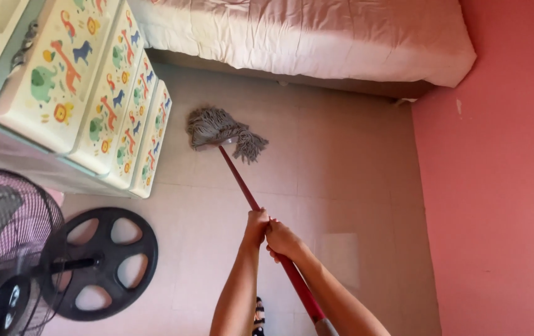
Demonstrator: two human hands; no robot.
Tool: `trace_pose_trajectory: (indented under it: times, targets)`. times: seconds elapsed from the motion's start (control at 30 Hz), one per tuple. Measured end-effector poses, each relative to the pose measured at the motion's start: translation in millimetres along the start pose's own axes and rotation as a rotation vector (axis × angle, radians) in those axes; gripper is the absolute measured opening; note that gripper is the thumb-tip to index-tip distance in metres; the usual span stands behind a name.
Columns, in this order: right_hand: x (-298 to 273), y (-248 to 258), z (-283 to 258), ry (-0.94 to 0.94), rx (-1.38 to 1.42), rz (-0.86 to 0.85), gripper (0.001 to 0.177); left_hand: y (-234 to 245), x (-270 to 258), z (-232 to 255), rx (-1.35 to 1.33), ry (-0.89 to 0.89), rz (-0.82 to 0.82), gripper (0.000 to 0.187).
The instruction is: Mopping the floor in a small bedroom using a string mop.
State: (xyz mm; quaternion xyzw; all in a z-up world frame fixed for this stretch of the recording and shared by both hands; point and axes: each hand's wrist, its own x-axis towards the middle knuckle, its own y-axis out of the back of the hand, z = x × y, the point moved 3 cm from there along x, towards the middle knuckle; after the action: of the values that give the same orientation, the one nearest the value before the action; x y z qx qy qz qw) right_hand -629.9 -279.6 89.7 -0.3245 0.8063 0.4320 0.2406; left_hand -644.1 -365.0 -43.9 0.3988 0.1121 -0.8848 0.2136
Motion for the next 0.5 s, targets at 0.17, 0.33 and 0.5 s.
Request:
trace_pose_trajectory:
  times: [0.17, 0.33, 0.5]
  targets:
    - [22, 16, -22, 0.005, 0.057, -0.038, 0.05, -1, 51, 15, -0.033, -0.041, -0.028, 0.059]
    - [30, 22, -10, -0.116, 0.421, -0.053, 0.054, 16, 53, 6, 0.15, -0.118, -0.005, 0.056]
    - [16, 6, 15, -0.131, 0.675, -0.012, 0.06, 27, -42, 40, 0.629, -0.502, 0.08, 0.089]
